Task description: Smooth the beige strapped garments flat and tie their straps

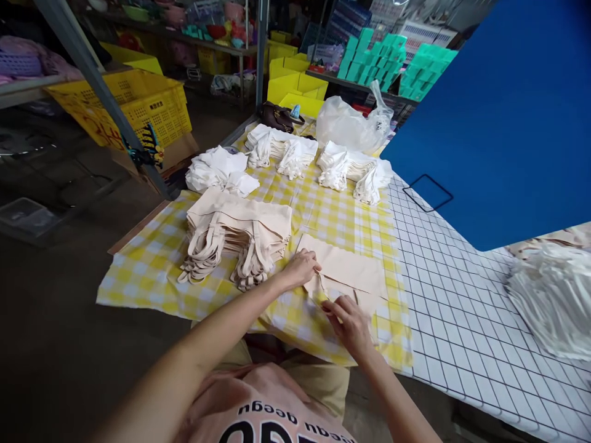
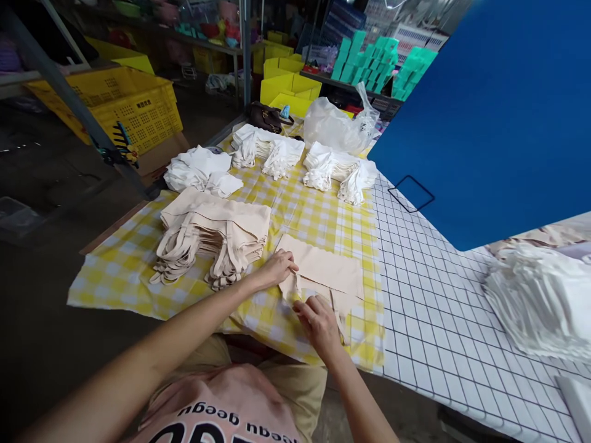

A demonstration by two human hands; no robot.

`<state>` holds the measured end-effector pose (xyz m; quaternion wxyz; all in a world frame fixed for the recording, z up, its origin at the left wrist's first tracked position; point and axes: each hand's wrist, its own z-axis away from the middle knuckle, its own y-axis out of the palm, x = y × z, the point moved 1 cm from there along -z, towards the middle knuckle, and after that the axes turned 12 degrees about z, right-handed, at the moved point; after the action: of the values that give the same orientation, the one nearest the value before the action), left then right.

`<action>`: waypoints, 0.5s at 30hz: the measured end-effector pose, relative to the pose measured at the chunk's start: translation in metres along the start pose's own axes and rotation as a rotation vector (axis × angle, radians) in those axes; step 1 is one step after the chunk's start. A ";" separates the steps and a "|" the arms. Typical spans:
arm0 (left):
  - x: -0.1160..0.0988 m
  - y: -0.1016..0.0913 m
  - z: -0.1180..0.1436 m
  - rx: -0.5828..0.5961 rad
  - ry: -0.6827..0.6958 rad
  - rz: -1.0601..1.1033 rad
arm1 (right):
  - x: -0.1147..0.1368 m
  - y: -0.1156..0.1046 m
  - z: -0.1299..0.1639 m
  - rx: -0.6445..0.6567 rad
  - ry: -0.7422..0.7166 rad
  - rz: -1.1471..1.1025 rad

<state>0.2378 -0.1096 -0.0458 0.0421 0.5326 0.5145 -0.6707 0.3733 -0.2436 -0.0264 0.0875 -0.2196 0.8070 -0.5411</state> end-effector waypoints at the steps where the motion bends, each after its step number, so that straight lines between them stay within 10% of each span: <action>1: 0.001 0.001 0.000 0.000 0.005 0.000 | 0.005 -0.001 0.007 0.019 -0.038 0.042; 15: -0.024 -0.014 0.020 0.032 -0.005 -0.168 | 0.020 -0.003 0.027 0.111 0.003 0.165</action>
<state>0.2261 -0.1290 -0.0205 -0.0214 0.4863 0.5466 -0.6814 0.3667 -0.2754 -0.0325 0.1426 -0.1463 0.7912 -0.5765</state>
